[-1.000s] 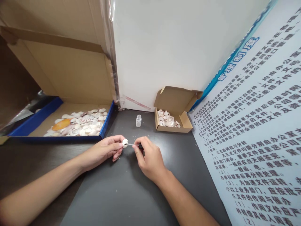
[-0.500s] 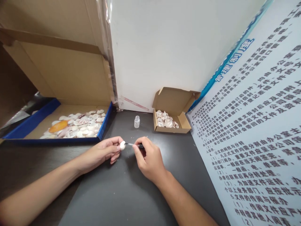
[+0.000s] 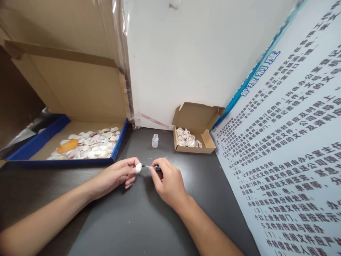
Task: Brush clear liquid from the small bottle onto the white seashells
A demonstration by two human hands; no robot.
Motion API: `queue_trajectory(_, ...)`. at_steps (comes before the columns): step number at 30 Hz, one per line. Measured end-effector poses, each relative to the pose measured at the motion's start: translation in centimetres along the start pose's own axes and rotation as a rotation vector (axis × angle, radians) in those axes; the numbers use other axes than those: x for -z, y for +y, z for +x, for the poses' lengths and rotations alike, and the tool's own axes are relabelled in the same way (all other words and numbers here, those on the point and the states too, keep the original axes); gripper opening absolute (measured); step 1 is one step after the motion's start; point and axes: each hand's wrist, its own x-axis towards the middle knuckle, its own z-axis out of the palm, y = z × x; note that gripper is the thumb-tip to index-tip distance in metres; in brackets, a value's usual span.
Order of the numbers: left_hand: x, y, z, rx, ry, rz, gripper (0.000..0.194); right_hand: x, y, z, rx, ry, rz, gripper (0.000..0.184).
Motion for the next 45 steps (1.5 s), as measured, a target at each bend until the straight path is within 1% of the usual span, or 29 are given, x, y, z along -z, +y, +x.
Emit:
queue_trajectory(3,-0.05,0.02,0.01,0.008,0.014,-0.025,0.023,0.00,-0.03,-0.05,0.012,0.035,0.033,0.010)
queue_trajectory(6,-0.16,0.13,-0.03,0.002,0.031,-0.028,0.023,-0.09,-0.16,-0.15,0.041,-0.019,0.060,0.009)
queue_trajectory(8,-0.22,0.18,-0.07,0.000,0.034,-0.018,0.022,-0.18,-0.16,-0.17,-0.002,-0.033,0.018,0.010)
queue_trajectory(10,-0.26,0.17,-0.08,0.004,0.038,-0.011,0.023,-0.25,-0.12,-0.15,-0.038,0.002,0.003,0.011)
queue_trajectory(13,-0.29,0.01,0.02,-0.005,0.060,-0.007,0.026,-0.33,-0.08,-0.14,-0.003,0.036,0.057,0.012)
queue_trajectory(15,-0.29,-0.15,0.15,-0.022,0.080,-0.003,0.029,-0.42,-0.09,-0.14,0.007,0.005,0.052,0.011)
queue_trajectory(18,-0.24,-0.30,0.30,-0.040,0.098,0.022,0.033,-0.51,-0.13,-0.13,-0.036,-0.016,0.000,0.010)
queue_trajectory(20,-0.21,-0.27,0.31,-0.035,0.096,0.038,0.034,-0.49,-0.18,-0.12,-0.035,0.021,0.016,0.011)
queue_trajectory(22,-0.19,-0.16,0.26,-0.023,0.087,0.049,0.036,-0.42,-0.24,-0.13,-0.001,0.052,0.058,0.012)
queue_trajectory(24,-0.20,-0.02,0.18,-0.014,0.080,0.062,0.037,-0.37,-0.24,-0.12,0.016,0.048,0.065,0.012)
queue_trajectory(28,-0.26,0.12,0.06,0.013,0.074,0.060,0.037,-0.33,-0.09,-0.05,-0.034,0.044,-0.006,0.012)
queue_trajectory(31,-0.25,0.08,0.01,0.019,0.067,0.051,0.035,-0.37,-0.10,-0.09,0.003,0.067,0.027,0.012)
queue_trajectory(33,-0.20,0.03,-0.01,0.012,0.062,0.061,0.034,-0.42,-0.18,-0.14,0.022,0.046,0.034,0.013)
queue_trajectory(35,-0.13,-0.01,-0.03,0.008,0.054,0.080,0.033,-0.42,-0.23,-0.16,-0.005,0.031,0.003,0.013)
queue_trajectory(37,-0.07,-0.01,-0.06,0.010,0.046,0.101,0.032,-0.36,-0.23,-0.13,-0.029,0.061,-0.009,0.012)
queue_trajectory(39,-0.07,0.03,-0.09,0.016,0.040,0.117,0.032,-0.29,-0.19,-0.09,-0.008,0.089,0.028,0.012)
queue_trajectory(42,-0.12,0.10,-0.14,0.021,0.038,0.145,0.033,-0.29,-0.14,-0.05,0.040,0.032,0.063,0.012)
queue_trajectory(44,-0.16,0.10,-0.14,0.016,0.032,0.164,0.034,-0.33,-0.12,-0.01,0.024,0.013,0.032,0.012)
queue_trajectory(45,-0.16,0.08,-0.14,0.013,0.028,0.171,0.034,-0.33,-0.12,0.00,0.008,0.028,0.016,0.012)
